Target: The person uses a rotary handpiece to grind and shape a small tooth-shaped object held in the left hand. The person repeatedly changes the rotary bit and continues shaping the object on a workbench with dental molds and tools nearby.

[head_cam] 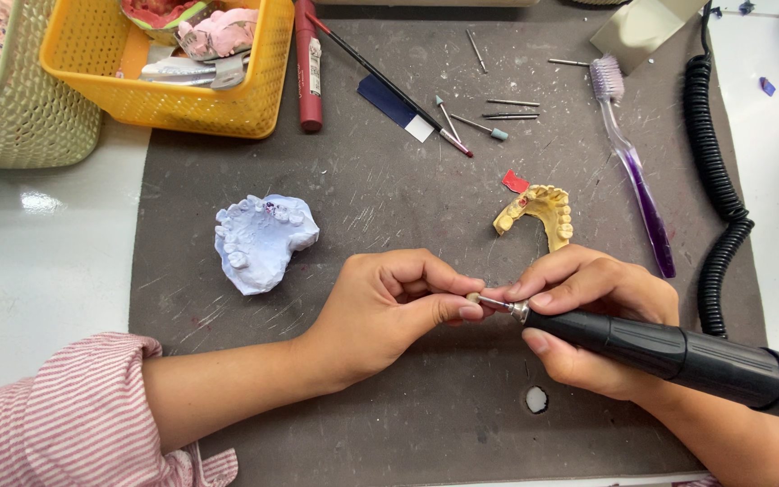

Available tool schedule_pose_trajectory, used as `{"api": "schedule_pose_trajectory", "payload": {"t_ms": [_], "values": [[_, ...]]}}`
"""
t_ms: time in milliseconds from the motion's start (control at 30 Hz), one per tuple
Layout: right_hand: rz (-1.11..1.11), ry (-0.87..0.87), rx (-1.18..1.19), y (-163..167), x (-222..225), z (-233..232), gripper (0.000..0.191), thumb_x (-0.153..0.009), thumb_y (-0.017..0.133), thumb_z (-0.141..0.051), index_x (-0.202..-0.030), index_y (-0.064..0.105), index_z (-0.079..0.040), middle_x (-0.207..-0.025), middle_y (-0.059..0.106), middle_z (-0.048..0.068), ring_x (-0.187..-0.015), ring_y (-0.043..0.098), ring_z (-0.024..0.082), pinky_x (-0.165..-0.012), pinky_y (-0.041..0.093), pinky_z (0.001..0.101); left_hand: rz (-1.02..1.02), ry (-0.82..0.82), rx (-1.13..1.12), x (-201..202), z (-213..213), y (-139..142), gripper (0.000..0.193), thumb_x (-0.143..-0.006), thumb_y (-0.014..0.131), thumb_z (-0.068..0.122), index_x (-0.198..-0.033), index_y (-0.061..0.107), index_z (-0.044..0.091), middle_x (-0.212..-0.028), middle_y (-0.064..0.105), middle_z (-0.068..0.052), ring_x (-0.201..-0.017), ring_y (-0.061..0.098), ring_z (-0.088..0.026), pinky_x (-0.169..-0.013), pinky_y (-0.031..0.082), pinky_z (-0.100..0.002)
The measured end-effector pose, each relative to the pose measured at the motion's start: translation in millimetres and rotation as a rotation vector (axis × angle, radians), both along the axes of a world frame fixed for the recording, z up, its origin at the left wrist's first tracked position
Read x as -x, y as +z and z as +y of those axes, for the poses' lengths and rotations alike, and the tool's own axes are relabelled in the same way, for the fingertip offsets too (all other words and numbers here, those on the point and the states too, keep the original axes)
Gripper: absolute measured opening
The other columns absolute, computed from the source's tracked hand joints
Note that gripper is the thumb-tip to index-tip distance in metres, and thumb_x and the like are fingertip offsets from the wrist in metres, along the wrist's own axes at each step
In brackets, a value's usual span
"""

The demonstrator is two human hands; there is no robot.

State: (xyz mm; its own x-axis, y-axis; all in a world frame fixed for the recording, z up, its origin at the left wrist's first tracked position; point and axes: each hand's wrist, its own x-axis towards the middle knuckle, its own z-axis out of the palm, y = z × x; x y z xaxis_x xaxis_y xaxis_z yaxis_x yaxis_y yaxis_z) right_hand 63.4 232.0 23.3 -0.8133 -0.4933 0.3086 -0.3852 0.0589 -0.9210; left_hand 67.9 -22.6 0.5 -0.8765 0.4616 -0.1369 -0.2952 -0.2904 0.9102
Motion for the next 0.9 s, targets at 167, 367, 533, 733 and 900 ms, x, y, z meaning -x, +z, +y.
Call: {"api": "schedule_pose_trajectory", "payload": {"t_ms": [167,367,533,733,900], "values": [[-0.009,0.012,0.025,0.0,-0.3,0.1,0.023,-0.085,0.074,0.003,-0.102,0.061,-0.005,-0.112,0.07,0.018,-0.111,0.077,0.03,-0.101,0.065,0.042,-0.006,0.003,0.001,-0.6,0.0,1.8,0.017,-0.095,0.068,-0.001,-0.111,0.071,-0.007,-0.106,0.078,-0.016,-0.101,0.076,-0.018,-0.089,0.063,-0.028],[0.038,-0.022,-0.014,-0.8,0.1,-0.9,0.024,-0.082,0.075,0.002,-0.101,0.061,-0.005,-0.111,0.071,0.018,-0.107,0.077,0.028,-0.098,0.065,0.0405,0.005,0.004,0.008,-0.1,-0.7,1.2,0.017,-0.095,0.069,0.0,-0.111,0.071,-0.007,-0.106,0.078,-0.016,-0.101,0.077,-0.018,-0.089,0.063,-0.028],[0.022,0.0,0.002,-1.4,-1.3,1.4,0.024,-0.085,0.074,0.003,-0.103,0.06,-0.005,-0.112,0.071,0.018,-0.11,0.077,0.029,-0.102,0.065,0.0417,0.008,0.002,-0.007,-0.2,0.2,-0.1,0.017,-0.095,0.069,0.0,-0.111,0.071,-0.006,-0.107,0.078,-0.015,-0.101,0.076,-0.018,-0.089,0.062,-0.028],[-0.054,0.01,0.053,-2.6,-1.4,1.5,0.023,-0.087,0.071,0.004,-0.106,0.06,-0.004,-0.113,0.069,0.019,-0.112,0.076,0.031,-0.104,0.063,0.0434,-0.001,-0.001,0.001,0.2,-0.5,0.7,0.017,-0.095,0.069,0.0,-0.111,0.071,-0.006,-0.107,0.078,-0.015,-0.101,0.076,-0.017,-0.089,0.062,-0.027],[0.011,-0.011,0.004,-1.0,-1.5,-0.8,0.023,-0.085,0.074,0.002,-0.102,0.06,-0.005,-0.111,0.07,0.018,-0.111,0.077,0.029,-0.102,0.065,0.0421,0.004,0.001,0.006,0.2,-1.0,1.0,0.017,-0.095,0.069,0.001,-0.111,0.071,-0.006,-0.106,0.078,-0.015,-0.101,0.076,-0.018,-0.09,0.062,-0.028]]}}
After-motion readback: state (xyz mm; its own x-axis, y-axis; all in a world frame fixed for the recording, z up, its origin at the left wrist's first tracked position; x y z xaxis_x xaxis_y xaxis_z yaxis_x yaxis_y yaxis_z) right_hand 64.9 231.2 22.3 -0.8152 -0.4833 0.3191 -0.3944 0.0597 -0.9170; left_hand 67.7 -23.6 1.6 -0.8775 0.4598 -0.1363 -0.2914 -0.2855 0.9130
